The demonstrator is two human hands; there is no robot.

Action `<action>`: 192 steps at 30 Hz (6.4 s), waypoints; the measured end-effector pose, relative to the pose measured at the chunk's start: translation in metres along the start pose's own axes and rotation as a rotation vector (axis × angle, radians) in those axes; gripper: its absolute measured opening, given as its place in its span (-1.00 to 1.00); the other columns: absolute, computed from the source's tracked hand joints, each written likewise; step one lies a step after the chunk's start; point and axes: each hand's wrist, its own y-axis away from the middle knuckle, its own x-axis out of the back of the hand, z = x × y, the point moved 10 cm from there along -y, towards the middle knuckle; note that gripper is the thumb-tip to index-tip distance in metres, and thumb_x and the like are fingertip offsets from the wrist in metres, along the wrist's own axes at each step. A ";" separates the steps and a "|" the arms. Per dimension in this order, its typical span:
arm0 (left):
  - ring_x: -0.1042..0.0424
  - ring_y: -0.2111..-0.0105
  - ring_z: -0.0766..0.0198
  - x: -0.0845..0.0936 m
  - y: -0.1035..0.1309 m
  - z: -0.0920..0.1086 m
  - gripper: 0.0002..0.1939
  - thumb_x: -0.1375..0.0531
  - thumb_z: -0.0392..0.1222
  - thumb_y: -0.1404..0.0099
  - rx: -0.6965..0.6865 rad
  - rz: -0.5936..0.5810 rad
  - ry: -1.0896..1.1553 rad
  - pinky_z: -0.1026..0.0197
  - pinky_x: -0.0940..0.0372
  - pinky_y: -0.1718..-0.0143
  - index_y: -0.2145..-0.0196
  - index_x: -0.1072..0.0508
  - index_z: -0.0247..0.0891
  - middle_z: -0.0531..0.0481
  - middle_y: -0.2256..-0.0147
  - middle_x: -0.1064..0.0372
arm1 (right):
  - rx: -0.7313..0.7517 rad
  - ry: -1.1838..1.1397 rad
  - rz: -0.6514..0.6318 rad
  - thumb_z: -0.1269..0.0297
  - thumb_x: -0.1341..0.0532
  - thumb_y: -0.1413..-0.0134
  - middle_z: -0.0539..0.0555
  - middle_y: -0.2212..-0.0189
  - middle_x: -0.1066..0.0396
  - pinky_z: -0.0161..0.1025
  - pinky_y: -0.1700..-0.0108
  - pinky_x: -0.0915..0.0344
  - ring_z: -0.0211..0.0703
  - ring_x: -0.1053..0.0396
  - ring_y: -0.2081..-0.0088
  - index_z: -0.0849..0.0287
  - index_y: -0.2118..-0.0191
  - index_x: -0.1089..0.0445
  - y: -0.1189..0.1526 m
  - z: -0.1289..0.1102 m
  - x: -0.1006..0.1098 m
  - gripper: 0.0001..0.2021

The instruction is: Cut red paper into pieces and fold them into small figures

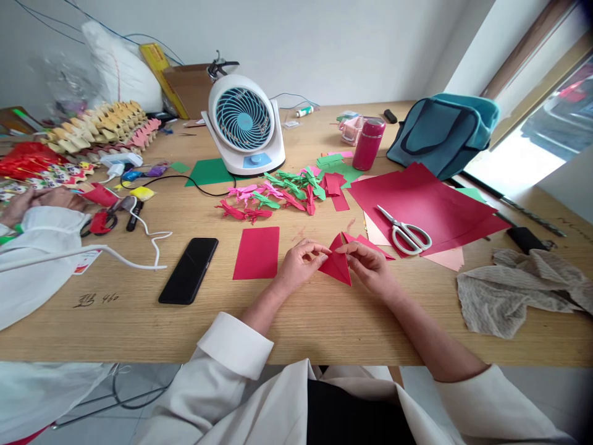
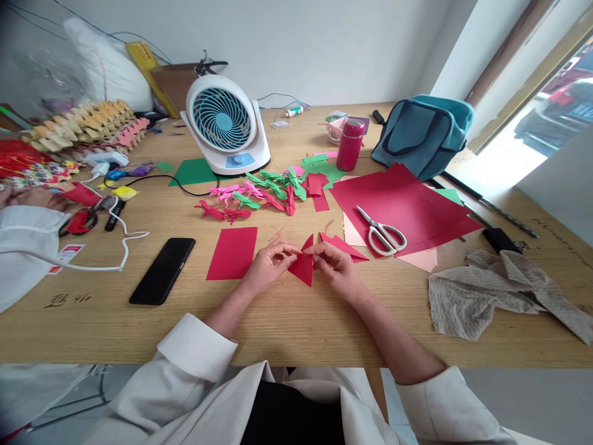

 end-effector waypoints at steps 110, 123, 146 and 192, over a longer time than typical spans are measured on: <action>-0.48 0.29 0.26 -0.028 0.008 -0.019 -0.79 -0.25 -0.17 -0.20 0.200 -0.081 0.415 0.25 -0.34 0.21 0.22 -0.43 -0.32 -0.06 0.29 -0.52 | 0.018 0.356 0.123 0.09 -0.24 -0.19 0.08 0.22 -0.46 -0.16 0.16 -0.36 -0.09 -0.39 0.22 0.11 0.01 -0.38 -0.002 0.000 0.015 -0.68; -0.34 0.41 0.35 -0.026 0.010 -0.010 -0.79 -0.19 -0.09 -0.29 0.112 -0.107 0.236 0.33 -0.24 0.34 0.35 -0.45 -0.32 0.06 0.42 -0.39 | -0.118 0.065 -0.003 0.01 -0.30 -0.09 0.02 0.38 -0.42 -0.23 0.27 -0.35 -0.12 -0.36 0.34 0.13 0.31 -0.44 0.001 0.020 0.003 -0.73; -0.10 0.51 0.40 -0.022 0.012 -0.003 -0.64 -0.11 -0.01 -0.34 0.079 -0.091 0.028 0.31 -0.05 0.46 0.51 -0.37 -0.32 0.13 0.56 -0.11 | -0.202 0.075 -0.002 -0.11 -0.34 0.03 0.02 0.50 -0.42 -0.28 0.47 -0.28 -0.16 -0.34 0.45 0.17 0.35 -0.46 0.000 0.020 -0.004 -0.61; 0.03 0.58 0.41 -0.015 0.010 -0.006 -0.70 -0.08 -0.22 -0.19 0.155 -0.015 -0.071 0.28 0.08 0.52 0.66 -0.15 -0.25 0.16 0.65 0.08 | -0.186 0.136 -0.011 0.08 -0.31 -0.08 0.04 0.29 -0.51 -0.20 0.25 -0.41 -0.10 -0.44 0.29 0.13 0.20 -0.45 -0.001 0.029 -0.004 -0.75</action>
